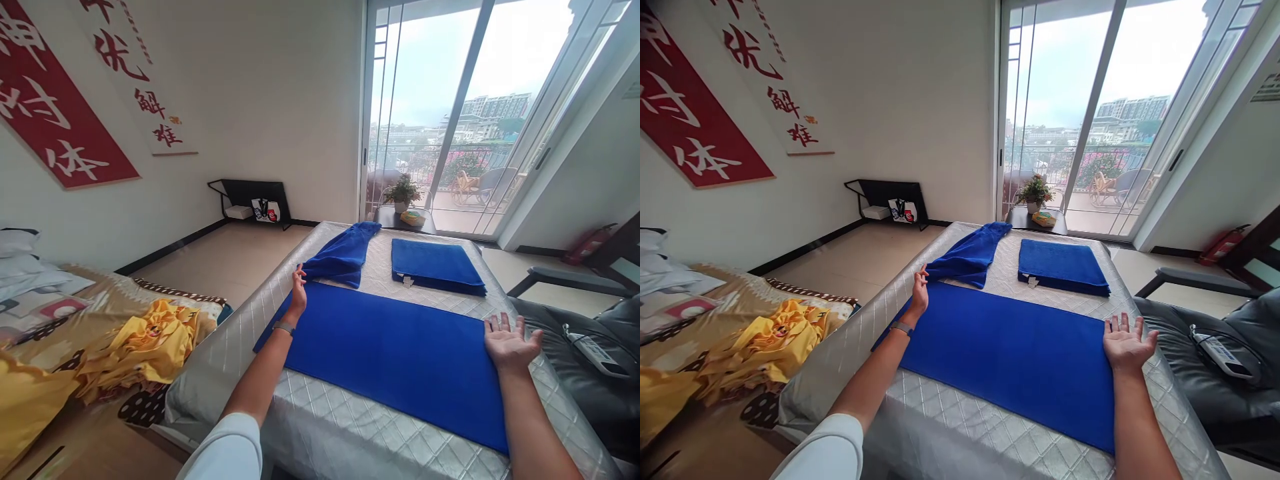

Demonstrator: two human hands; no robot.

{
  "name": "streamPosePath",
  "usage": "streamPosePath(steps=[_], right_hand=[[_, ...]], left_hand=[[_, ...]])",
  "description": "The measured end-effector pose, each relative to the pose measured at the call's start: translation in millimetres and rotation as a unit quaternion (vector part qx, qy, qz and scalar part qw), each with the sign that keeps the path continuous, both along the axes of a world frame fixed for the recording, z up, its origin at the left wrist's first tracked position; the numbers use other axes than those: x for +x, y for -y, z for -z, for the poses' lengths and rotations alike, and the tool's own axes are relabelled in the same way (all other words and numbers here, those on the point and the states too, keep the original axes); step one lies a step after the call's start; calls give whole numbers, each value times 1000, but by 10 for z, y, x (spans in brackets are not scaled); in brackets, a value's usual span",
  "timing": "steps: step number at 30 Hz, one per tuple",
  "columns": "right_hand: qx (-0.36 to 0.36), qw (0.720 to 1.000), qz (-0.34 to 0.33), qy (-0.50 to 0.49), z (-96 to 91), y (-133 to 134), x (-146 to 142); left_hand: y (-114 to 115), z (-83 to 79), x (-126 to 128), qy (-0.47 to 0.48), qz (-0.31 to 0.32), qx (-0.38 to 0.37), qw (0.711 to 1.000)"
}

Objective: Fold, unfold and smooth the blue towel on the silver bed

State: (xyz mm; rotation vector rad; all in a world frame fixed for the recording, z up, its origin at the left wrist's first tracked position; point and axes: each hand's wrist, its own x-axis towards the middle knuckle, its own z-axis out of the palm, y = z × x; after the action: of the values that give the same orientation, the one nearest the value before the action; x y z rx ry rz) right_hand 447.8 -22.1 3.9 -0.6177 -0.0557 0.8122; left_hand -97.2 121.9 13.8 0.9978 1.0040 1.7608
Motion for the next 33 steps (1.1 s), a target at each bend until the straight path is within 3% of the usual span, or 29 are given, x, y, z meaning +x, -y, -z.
streamPosePath(steps=[1, 3, 5, 7, 9, 12, 21, 29, 33], right_hand=[[-3, 1000, -3, 6, 5, -2, 6], [-8, 1000, -8, 19, 24, -9, 21], [-10, 1000, -9, 28, 46, -17, 35], [-11, 999, -12, 32, 59, -19, 42], [-12, 999, -14, 31, 60, -17, 40], [-11, 999, -14, 31, 53, -9, 30], [-14, 999, -17, 37, 37, -11, 21], [-8, 1000, -9, 27, 8, 4, -3], [-12, 999, -10, 31, -12, 8, -22]], left_hand=[[96, -14, 185, 3, 17, 23, 1000], [316, -18, 612, 6, 130, 41, 991], [544, 12, 1040, 30, 258, 25, 965], [739, 67, 1376, 53, 343, -14, 938], [872, 125, 1567, 73, 389, -53, 917], [942, 185, 1587, 91, 405, -100, 904], [806, 154, 864, 157, 346, -148, 913], [761, 108, -353, 114, 174, -120, 971], [757, 61, -903, 79, 107, -138, 981]])
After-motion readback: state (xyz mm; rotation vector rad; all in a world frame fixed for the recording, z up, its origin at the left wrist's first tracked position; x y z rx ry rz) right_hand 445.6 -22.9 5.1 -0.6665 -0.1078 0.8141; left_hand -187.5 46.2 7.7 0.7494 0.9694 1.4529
